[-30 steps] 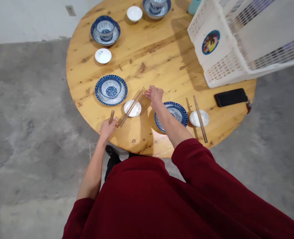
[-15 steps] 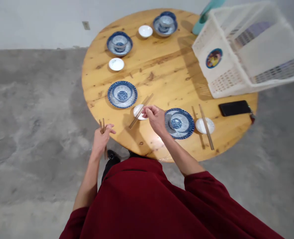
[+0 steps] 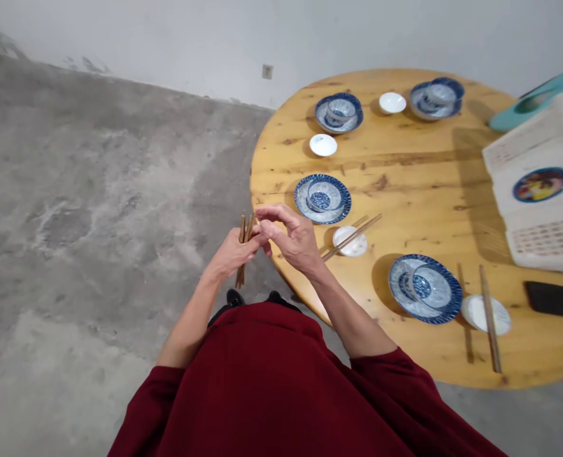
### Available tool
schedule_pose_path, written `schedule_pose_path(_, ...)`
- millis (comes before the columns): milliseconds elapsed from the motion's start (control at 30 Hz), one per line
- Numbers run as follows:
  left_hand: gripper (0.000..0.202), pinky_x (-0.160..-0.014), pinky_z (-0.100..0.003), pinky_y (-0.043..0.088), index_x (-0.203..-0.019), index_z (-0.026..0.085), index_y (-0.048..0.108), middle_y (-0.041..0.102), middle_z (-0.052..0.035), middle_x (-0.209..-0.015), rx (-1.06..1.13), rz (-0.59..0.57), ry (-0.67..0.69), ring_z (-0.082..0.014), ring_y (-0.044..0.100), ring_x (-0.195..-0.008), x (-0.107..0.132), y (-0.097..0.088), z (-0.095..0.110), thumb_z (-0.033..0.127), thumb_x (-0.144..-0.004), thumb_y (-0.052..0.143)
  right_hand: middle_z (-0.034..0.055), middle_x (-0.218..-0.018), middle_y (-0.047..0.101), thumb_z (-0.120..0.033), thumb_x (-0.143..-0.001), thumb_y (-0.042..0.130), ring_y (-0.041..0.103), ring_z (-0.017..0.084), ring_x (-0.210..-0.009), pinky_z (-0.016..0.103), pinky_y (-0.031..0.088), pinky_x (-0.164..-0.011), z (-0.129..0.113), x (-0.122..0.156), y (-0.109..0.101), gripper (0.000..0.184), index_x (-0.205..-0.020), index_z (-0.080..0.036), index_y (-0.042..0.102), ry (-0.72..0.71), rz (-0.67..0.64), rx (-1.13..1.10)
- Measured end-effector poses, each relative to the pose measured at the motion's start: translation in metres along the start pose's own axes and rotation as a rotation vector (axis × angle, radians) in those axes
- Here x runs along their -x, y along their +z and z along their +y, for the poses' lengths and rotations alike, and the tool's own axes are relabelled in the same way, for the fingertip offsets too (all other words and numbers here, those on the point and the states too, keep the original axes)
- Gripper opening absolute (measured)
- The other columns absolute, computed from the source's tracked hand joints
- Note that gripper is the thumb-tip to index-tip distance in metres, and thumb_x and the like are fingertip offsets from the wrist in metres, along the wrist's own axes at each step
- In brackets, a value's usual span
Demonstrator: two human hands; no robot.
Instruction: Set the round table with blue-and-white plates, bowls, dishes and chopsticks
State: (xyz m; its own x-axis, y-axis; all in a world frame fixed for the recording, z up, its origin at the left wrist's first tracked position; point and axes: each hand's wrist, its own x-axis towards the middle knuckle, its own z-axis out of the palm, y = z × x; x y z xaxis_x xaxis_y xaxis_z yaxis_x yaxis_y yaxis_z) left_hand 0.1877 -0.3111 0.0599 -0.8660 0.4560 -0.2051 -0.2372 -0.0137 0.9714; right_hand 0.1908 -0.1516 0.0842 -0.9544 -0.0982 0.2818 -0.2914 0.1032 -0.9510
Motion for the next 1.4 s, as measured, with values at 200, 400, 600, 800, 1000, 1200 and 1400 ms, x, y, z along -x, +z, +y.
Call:
schedule_pose_path(200,0.048,-0.047,-0.024,0.019,-0.08,0.016,0.063,0.052,0.0016,-0.059,-0.083,0.045,-0.065,-0.0053,0.029,-0.047,0.009,-0.031,-0.001,0.063,-0.082,0.07,0.0041,-0.105,0.073,-0.04,-0.093,0.061,0.07,0.019,-0.095,0.032,0.061,-0.08,0.002,-0.001,0.041,0.022,-0.103,-0.026,0.075,0.051,0.015,0.011)
schedule_pose_path(400,0.038,-0.045,-0.024,0.014,-0.097,0.015,0.072,0.052,0.0021,-0.052,-0.04,-0.006,-0.074,-0.0078,0.033,-0.045,-0.004,-0.065,-0.004,0.051,-0.085,0.07,0.0037,-0.095,0.076,-0.042,-0.093,0.057,0.072,0.019,-0.092,0.032,0.056,-0.087,0.03,0.012,0.036,0.027,-0.098,-0.023,0.075,0.196,0.257,0.143)
schedule_pose_path(600,0.037,-0.043,-0.023,0.015,-0.098,0.014,0.074,0.062,-0.0001,-0.06,-0.057,-0.132,-0.107,-0.0045,0.025,-0.041,-0.051,-0.06,-0.002,0.048,-0.085,0.069,0.0065,-0.095,0.077,-0.043,-0.095,0.053,0.072,0.021,-0.088,0.032,0.055,-0.08,0.061,0.039,0.001,0.032,-0.102,-0.021,0.074,0.36,0.484,0.259)
schedule_pose_path(800,0.038,-0.044,-0.023,0.016,-0.1,0.013,0.074,0.057,0.0011,-0.054,-0.143,-0.159,-0.153,-0.0065,0.031,-0.043,-0.109,-0.089,0.004,0.049,-0.087,0.068,0.0124,-0.105,0.076,-0.033,-0.096,0.05,0.07,0.025,-0.093,0.035,0.049,-0.084,0.086,0.035,-0.086,0.032,-0.108,-0.018,0.076,0.679,0.776,0.878)
schedule_pose_path(1000,0.034,-0.042,-0.024,0.015,-0.099,0.014,0.074,0.059,0.0006,-0.056,-0.2,-0.166,-0.176,-0.0063,0.028,-0.042,-0.173,-0.118,0.026,0.045,-0.086,0.069,0.0136,-0.107,0.077,-0.035,-0.101,0.051,0.069,0.029,-0.102,0.034,0.045,-0.084,0.115,0.023,-0.14,0.032,-0.107,-0.017,0.076,1.11,0.793,0.978)
schedule_pose_path(1200,0.036,-0.041,-0.023,0.013,-0.1,0.015,0.074,0.064,-0.0007,-0.064,-0.209,-0.226,-0.213,-0.0045,0.026,-0.041,-0.217,-0.12,0.031,0.048,-0.086,0.07,0.0175,-0.108,0.075,-0.042,-0.1,0.057,0.068,0.03,-0.099,0.033,0.044,-0.08,0.145,0.001,-0.134,0.033,-0.104,-0.015,0.074,1.288,0.753,1.037)
schedule_pose_path(1400,0.037,-0.043,-0.021,0.018,-0.101,0.014,0.074,0.06,0.0003,-0.06,-0.219,-0.297,-0.243,-0.0056,0.032,-0.044,-0.238,-0.121,0.031,0.048,-0.087,0.071,0.0168,-0.105,0.076,-0.036,-0.101,0.053,0.068,0.029,-0.096,0.034,0.044,-0.081,0.153,-0.002,-0.132,0.027,-0.1,-0.017,0.072,1.34,0.785,1.01)
